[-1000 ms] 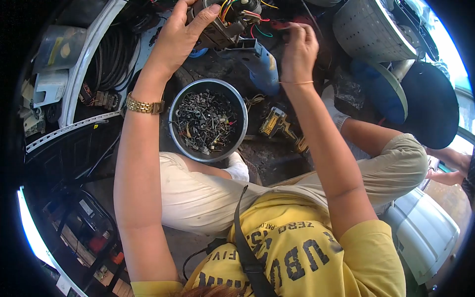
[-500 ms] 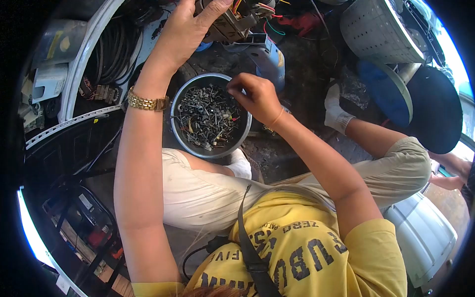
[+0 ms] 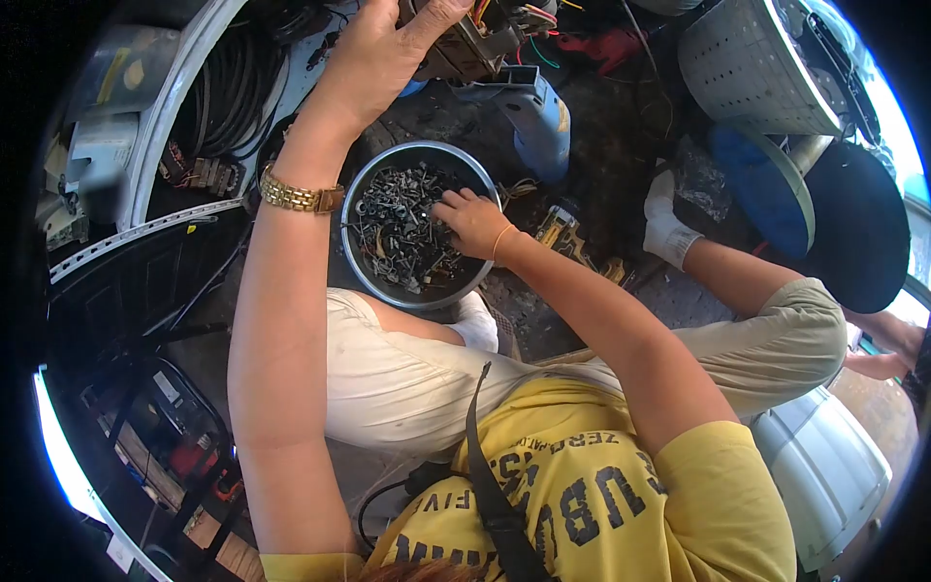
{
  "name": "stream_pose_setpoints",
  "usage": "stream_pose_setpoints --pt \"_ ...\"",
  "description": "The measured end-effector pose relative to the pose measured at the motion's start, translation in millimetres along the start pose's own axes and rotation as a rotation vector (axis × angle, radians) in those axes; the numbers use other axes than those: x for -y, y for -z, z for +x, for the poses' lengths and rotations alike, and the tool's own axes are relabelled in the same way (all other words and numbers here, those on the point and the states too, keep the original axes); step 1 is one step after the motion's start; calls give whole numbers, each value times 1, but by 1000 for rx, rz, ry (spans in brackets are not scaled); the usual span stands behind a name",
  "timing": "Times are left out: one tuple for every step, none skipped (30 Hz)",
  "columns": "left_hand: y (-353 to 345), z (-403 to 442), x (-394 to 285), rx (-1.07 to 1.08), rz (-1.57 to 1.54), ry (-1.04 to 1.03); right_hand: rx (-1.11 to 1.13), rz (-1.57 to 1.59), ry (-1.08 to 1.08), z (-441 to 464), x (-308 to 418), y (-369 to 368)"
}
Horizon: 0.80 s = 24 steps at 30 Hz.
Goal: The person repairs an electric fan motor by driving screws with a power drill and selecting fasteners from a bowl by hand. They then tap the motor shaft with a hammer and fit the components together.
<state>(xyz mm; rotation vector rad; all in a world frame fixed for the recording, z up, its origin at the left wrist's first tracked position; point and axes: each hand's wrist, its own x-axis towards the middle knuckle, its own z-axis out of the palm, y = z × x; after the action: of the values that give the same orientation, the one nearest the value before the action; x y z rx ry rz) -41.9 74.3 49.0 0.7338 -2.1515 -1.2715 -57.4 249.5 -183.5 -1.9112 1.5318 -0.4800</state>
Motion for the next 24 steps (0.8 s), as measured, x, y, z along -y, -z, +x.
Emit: stream_pose_setpoints --pt "0 0 0 -6 12 -3 -27 9 -42 1 4 1" --pt "1 -1 1 -7 11 -1 -24 9 -42 2 10 1" --pt "1 -1 0 1 6 16 -17 -91 54 4 15 -2" --pt "1 0 -1 8 1 31 -10 -192 149 6 20 -8" --pt "1 0 -1 9 -1 28 14 -232 230 8 28 -16" --pt "1 0 -3 15 2 43 12 -234 230 9 36 -27" --pt "1 0 -4 20 7 57 3 -353 294 10 44 -39" --pt "1 0 -5 20 9 55 -6 -470 358 13 50 -51" --pt "1 0 -7 32 10 78 -45 -535 356 16 56 -60" --pt "1 1 -8 43 12 100 -47 -534 356 16 54 -65" --pt "1 1 -9 44 14 98 8 -521 341 17 52 -69" --pt "2 1 -7 33 49 86 62 -507 328 19 53 -67" --pt "2 1 -6 22 82 75 76 -432 325 21 50 -63" --pt "2 -1 -4 22 82 79 78 -429 325 21 45 -59" --pt "2 -1 -1 14 58 62 78 -286 196 24 41 -42" --pt "3 -2 2 2 33 44 80 -145 68 26 34 -25" --pt "5 -3 3 -6 32 48 -13 -33 50 26 19 -12" --pt "7 -3 5 -7 24 39 -103 77 32 25 0 1" --pt "7 -3 6 -4 16 28 -130 114 56 28 -16 10" --pt "7 -4 7 -5 12 29 -161 154 73 29 -28 17" --pt "6 -3 8 3 -37 41 -108 304 22 31 -38 22" --pt "6 -2 7 9 -85 49 -111 297 23 34 -47 23" --pt "6 -1 7 7 -86 46 -85 327 -51 36 -53 21" --pt "6 -1 5 10 -65 52 -58 360 -124 38 -54 21"
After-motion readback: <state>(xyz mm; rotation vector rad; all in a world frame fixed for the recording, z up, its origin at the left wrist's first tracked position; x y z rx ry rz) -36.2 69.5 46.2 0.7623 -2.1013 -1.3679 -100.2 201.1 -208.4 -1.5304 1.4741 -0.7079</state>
